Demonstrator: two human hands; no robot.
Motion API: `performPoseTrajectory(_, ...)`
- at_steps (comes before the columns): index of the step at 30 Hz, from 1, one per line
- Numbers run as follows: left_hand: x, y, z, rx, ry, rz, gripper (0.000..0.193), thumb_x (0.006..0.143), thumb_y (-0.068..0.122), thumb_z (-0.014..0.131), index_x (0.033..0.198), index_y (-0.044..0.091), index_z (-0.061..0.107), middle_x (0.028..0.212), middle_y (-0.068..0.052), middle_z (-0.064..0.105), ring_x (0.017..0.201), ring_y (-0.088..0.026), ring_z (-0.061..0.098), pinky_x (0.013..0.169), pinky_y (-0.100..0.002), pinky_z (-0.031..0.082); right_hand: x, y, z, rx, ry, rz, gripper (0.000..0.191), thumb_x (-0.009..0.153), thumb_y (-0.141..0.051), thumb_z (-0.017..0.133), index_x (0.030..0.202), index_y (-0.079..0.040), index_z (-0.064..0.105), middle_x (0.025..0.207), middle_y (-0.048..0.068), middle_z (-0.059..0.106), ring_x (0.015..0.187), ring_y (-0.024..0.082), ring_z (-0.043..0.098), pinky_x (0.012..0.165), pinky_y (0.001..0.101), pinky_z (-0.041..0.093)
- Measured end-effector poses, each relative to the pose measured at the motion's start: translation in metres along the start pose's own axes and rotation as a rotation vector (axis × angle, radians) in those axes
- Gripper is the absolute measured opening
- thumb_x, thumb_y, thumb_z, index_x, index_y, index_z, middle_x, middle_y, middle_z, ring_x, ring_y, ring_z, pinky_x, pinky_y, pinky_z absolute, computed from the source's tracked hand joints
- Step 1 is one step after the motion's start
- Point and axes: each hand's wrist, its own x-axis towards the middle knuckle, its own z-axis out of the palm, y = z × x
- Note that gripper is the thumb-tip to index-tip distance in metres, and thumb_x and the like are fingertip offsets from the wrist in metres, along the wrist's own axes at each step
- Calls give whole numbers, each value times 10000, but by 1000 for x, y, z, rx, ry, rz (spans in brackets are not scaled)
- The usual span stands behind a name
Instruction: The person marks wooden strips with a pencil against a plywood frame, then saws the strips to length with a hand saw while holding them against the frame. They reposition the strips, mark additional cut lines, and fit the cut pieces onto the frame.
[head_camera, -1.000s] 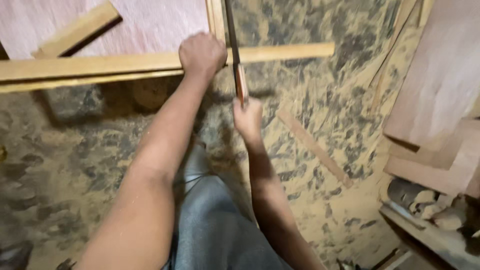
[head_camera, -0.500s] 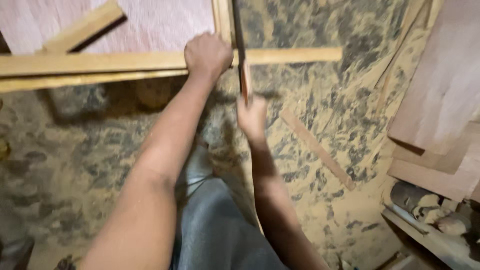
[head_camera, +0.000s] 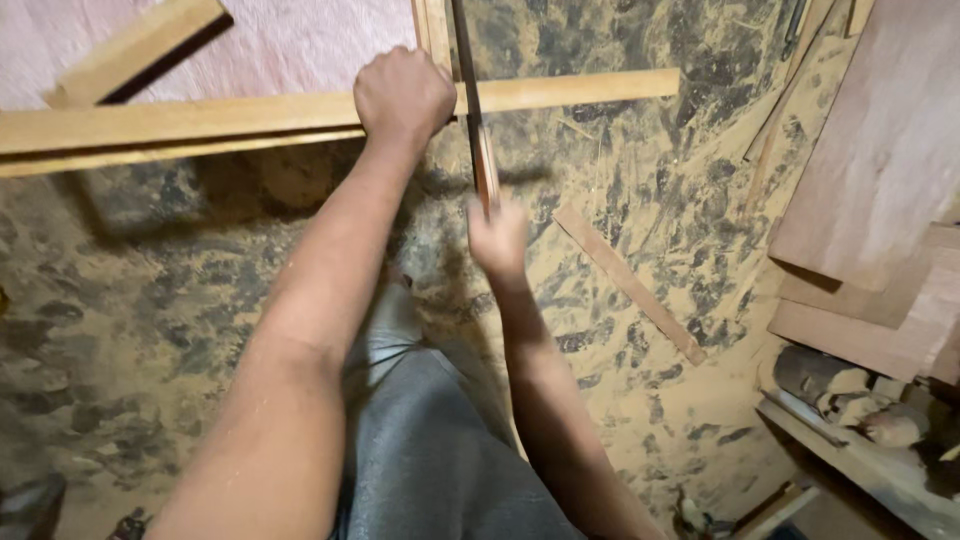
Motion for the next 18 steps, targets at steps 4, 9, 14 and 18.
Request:
performPoseTrajectory(4, 2, 2, -6, -7, 41, 2, 359, 903, 304, 571, 805, 34, 786, 837, -215, 744, 770, -378, 734, 687, -487, 580, -39, 23, -6, 4, -13, 22, 238, 921, -229, 672, 827, -11, 663, 618, 186, 610, 548, 314, 643, 541, 432, 492)
performPoseTrajectory(9, 6, 9, -18, -14, -100, 28, 284, 837, 238, 564, 821, 82, 801, 842, -211, 740, 784, -384, 730, 667, -509, 573, -211, -7, -82, -33, -165, 277, 245, 926, -291, 653, 891, -55, 705, 603, 176, 606, 533, 313, 652, 545, 427, 484)
performPoseTrajectory(14, 4, 3, -8, 23, -34, -5, 324, 859, 272, 566, 793, 46, 788, 812, -215, 743, 762, -364, 737, 665, -473, 584, -73, -4, -34, -603, 128, -619, 245, 1013, -111, 578, 813, -14, 681, 741, 201, 643, 616, 357, 596, 594, 494, 462)
performPoseTrajectory(18, 2, 1, -3, -5, 9, 3, 348, 905, 301, 563, 807, 57, 790, 828, -213, 745, 772, -373, 734, 689, -490, 580, 15, 18, 9, 89, -12, 117, 298, 905, -211, 671, 716, 11, 607, 604, 198, 600, 546, 320, 637, 539, 429, 473)
